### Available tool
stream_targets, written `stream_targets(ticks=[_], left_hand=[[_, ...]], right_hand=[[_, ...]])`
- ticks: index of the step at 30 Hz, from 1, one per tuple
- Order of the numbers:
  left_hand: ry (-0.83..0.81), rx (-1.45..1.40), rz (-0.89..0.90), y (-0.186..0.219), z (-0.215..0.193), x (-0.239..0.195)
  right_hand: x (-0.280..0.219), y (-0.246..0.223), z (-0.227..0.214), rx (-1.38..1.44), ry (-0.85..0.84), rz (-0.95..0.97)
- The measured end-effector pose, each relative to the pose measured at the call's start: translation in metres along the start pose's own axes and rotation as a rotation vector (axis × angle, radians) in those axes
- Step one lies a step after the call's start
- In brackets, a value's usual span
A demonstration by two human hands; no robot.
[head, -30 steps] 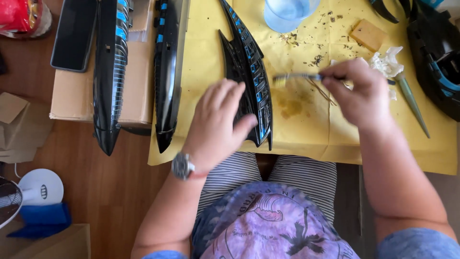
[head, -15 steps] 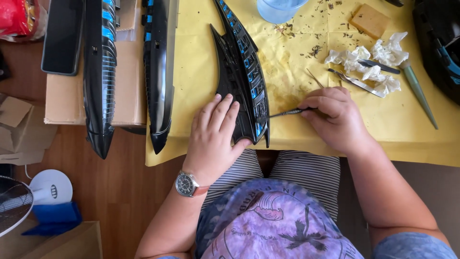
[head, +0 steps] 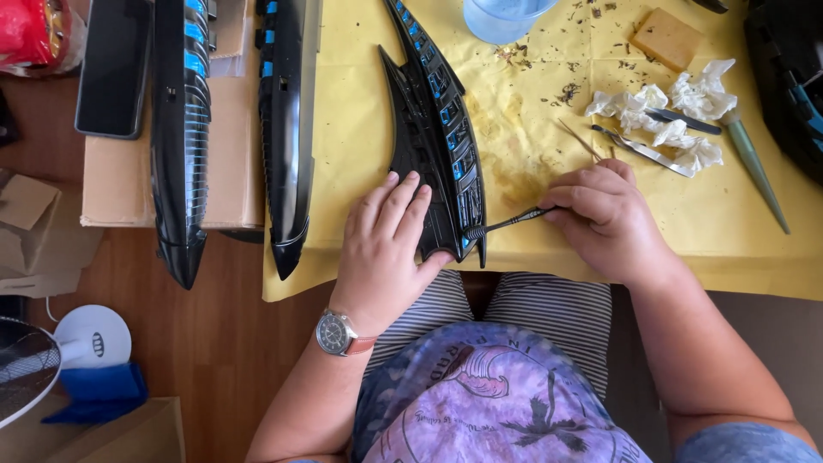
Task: Detailing a plastic model part using a brush to apply liquid and a toothpick for fine adjustments.
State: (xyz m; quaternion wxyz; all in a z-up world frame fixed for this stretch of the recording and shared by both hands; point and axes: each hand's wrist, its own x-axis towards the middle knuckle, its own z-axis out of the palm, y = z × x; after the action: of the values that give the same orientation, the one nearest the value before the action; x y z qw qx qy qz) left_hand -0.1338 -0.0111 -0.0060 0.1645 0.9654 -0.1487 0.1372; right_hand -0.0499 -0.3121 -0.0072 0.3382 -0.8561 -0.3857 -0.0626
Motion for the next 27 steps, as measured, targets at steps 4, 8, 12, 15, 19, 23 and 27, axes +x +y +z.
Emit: stream_targets(ticks=[4,8,12,15,19,23,27], left_hand=[[0.007,-0.022,0.009,0.001,-0.002,0.001],[0.012,-0.016,0.000,0.000,0.000,0.001],[-0.006,-0.007,-0.010,0.000,0.001,-0.001],[-0.001,-0.015,-0.002,-0.001,0.000,-0.001],[0.010,-0.030,-0.003,0.000,0.000,0.000],[0.009,-0.019,-0.009,-0.001,0.000,0.000],[0.005,-0.018,-0.006,-0.001,0.001,-0.001]], right_hand=[[0.005,0.008,0.008,-0.045,0.085,0.061],[0.008,0.008,0.010,-0.073,0.128,0.083],[0.009,-0.002,-0.001,0.026,-0.024,-0.027],[0.007,0.002,-0.002,0.062,-0.057,-0.040],[0.013,0.008,0.004,-0.007,0.075,-0.023],[0.011,0.009,0.005,-0.061,0.115,0.056],[0.007,-0.003,-0.001,0.048,-0.043,-0.027]])
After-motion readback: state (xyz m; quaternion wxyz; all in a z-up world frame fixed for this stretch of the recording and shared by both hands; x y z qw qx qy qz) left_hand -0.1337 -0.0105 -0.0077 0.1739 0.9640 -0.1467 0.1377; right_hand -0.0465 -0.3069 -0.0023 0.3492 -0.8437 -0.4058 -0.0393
